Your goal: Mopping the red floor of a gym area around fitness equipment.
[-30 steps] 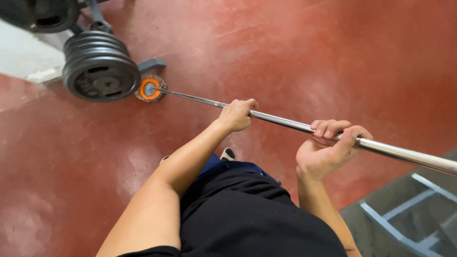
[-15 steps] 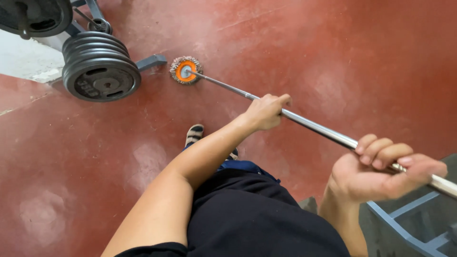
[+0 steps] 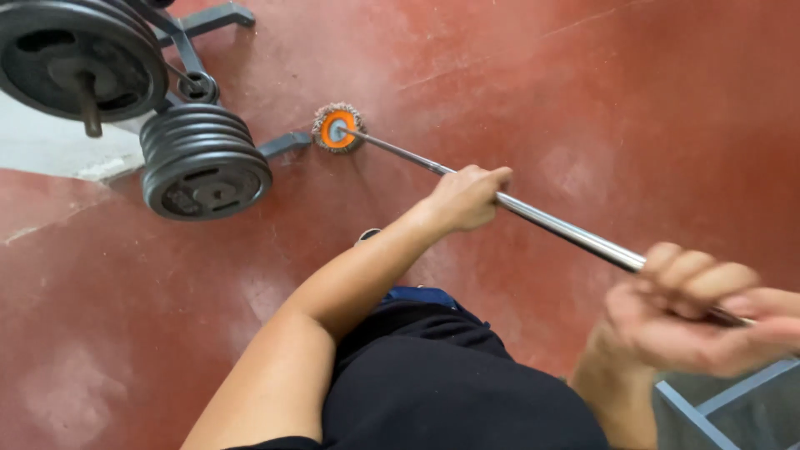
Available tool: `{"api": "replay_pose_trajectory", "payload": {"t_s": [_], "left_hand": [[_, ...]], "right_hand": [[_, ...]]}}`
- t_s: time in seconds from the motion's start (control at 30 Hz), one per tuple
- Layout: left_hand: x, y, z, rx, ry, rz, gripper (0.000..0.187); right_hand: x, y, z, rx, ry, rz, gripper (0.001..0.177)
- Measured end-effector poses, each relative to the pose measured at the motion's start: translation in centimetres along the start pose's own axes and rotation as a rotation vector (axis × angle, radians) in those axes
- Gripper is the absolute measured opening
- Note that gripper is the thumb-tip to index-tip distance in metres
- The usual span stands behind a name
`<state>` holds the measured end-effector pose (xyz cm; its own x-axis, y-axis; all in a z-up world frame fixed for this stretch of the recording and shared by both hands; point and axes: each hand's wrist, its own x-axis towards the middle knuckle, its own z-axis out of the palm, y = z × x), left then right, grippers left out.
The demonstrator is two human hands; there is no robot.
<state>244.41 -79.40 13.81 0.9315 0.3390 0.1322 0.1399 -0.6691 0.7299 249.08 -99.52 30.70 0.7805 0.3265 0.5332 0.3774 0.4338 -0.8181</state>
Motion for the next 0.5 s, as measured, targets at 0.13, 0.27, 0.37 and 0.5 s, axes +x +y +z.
{"api": "replay_pose_trajectory", "payload": {"t_s": [0.13, 0.27, 0.37, 0.5], "left_hand": [[0.6, -7.8, -5.2, -0.039, -0.196, -0.113, 0.027], [-1.0, -17.6, -7.1, 0.100, -0.335, -0.285, 0.051], [-2.6, -25.1, -8.2, 0.213, -0.379, -0.432, 0.058], [-5.9, -33.5, -7.2, 0.408, -0.291, -0.525, 0.054]], "right_hand": [[-0.9, 6.7, 7.3, 0.076, -0.103, -0.014, 0.041], [-5.6, 16.8, 9.9, 0.304, 0.064, 0.105, 0.035], [-8.1, 19.1, 13.7, 0.161, -0.103, 0.171, 0.035], [-6.8, 17.3, 17.9, 0.012, -0.559, 0.178, 0.034]]}}
